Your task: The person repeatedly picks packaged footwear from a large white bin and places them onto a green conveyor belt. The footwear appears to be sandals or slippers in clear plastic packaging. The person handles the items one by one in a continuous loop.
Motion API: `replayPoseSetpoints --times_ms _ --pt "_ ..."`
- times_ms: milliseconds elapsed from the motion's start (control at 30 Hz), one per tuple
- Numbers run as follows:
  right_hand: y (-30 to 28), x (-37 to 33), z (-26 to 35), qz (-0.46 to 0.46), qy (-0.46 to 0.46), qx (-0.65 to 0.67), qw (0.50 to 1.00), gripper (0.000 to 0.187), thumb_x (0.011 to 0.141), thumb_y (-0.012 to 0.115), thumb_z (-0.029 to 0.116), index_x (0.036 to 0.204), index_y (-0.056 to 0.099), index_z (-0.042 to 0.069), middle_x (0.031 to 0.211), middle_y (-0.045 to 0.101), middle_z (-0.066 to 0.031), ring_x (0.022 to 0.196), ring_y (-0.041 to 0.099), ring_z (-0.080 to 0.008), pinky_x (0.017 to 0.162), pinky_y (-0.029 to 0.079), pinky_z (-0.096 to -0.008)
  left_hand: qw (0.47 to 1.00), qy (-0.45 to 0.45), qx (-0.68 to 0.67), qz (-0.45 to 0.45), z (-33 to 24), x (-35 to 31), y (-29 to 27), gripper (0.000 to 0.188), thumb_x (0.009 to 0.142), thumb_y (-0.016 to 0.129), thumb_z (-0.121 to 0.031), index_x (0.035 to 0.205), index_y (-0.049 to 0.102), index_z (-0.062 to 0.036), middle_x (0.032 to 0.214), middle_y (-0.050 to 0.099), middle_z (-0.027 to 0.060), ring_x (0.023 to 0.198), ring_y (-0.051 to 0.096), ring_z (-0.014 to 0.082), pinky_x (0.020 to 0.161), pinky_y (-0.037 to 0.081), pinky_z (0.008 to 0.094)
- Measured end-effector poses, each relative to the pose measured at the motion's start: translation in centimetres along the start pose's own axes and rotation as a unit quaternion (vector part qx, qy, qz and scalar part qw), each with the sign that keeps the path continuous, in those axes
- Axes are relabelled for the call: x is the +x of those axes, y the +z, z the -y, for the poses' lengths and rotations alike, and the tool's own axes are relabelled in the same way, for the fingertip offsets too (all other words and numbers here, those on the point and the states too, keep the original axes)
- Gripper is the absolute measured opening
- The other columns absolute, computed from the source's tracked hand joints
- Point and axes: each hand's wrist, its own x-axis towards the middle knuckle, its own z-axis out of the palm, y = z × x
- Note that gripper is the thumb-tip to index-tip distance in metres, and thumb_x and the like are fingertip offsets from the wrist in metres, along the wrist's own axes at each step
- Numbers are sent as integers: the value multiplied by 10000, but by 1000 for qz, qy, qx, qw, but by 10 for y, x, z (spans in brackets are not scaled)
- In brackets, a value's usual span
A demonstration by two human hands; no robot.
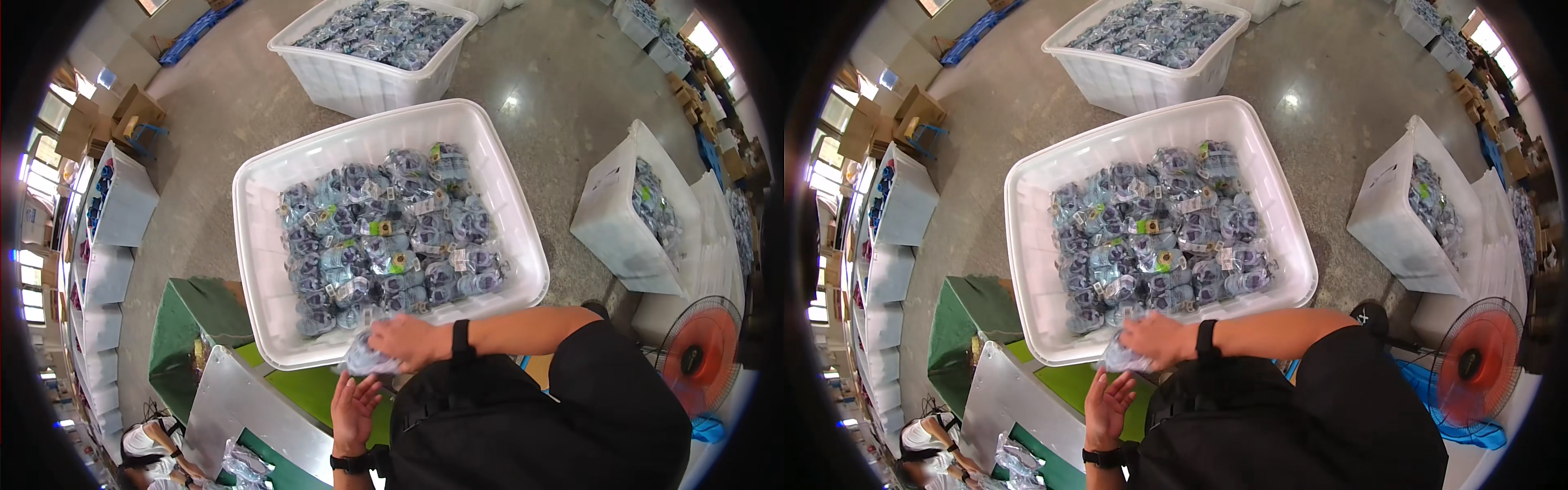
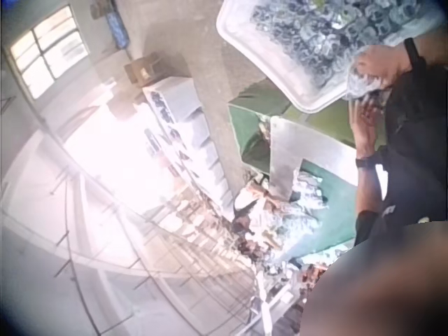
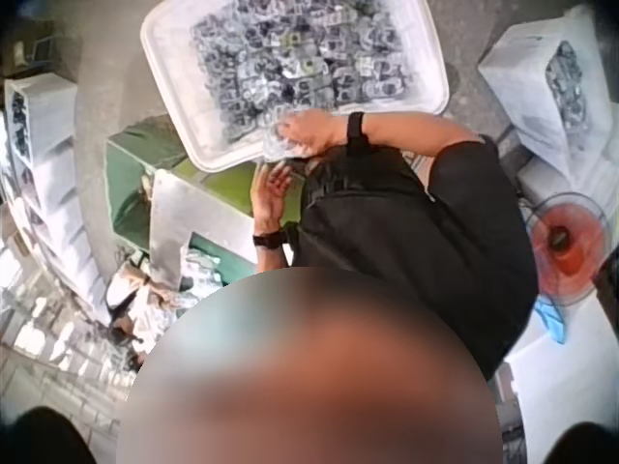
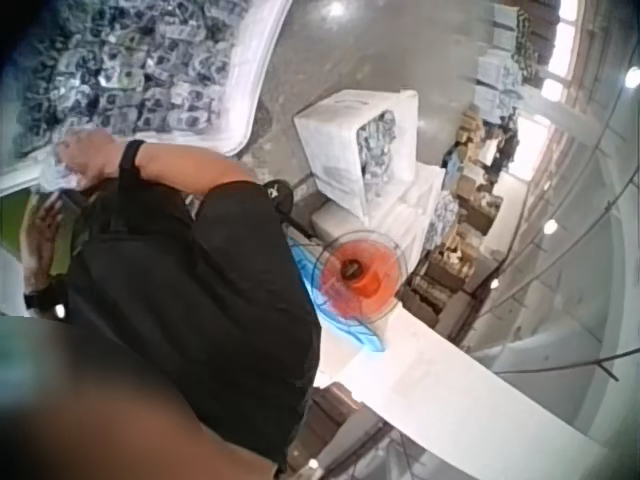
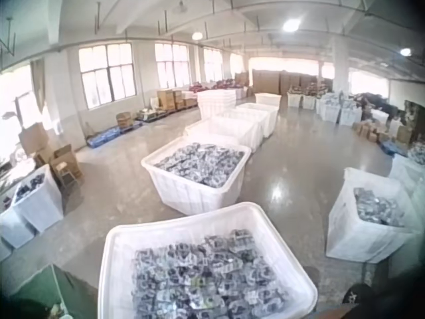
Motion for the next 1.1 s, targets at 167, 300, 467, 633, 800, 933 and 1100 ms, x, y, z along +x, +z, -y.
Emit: replayPoseSetpoints --times_ms 167,300,467,633,800,933,1100 --pt "-22 -50 -104 -20 76 -97 992 567 701 831 184 1218 613 102 1175 598 -121 1076 660 -332 905 520 -489 987 86 84 -104 4 -3 -5 625 1092 624 -147 1638 337 -43 1228 730 156 1046 717 244 856 578 363" --pt "-42 -94 -189 -73 91 -144 983 504 773 799 180 1236 617 102 1207 590 -123 1126 653 -331 956 505 -484 975 69 108 -181 25 -17 -35 583 1087 633 -155 1601 385 -37 1188 729 133 1007 710 211 806 572 328" --pt "-62 -159 -273 -68 111 -282 950 495 813 745 128 1297 642 133 1300 603 -130 1257 604 -329 1058 478 -481 968 51 106 -224 62 -40 -69 513 1077 643 -154 1538 459 -25 1170 727 125 983 705 194 780 569 310" --pt "-56 -192 -295 47 391 -115 912 480 850 702 94 1327 647 114 1341 632 -165 1225 644 -384 1040 511 -519 963 44 113 -243 86 -55 -90 447 1069 647 -145 1475 521 -6 1153 723 127 962 710 194 758 571 304" --pt "-14 -182 -279 -51 366 -4 929 365 820 679 99 1183 688 71 1156 678 -194 1147 655 -408 981 527 -503 963 58 93 -245 94 -64 -119 403 1070 652 -161 1433 553 -16 1131 728 108 925 706 180 735 568 293" --pt "17 -166 -252 -84 301 25 950 192 760 649 92 947 666 52 890 669 -213 926 658 -449 780 493 -557 960 94 97 -246 85 -71 -149 396 1063 662 -183 1410 565 -21 1087 735 92 909 706 172 742 578 306" --pt "50 -163 -231 -60 286 14 956 148 797 616 124 914 677 54 850 691 -222 842 663 -475 725 508 -567 955 92 112 -258 67 -82 -192 488 1039 666 -168 1466 538 30 1144 747 131 1011 735 213 819 596 338"
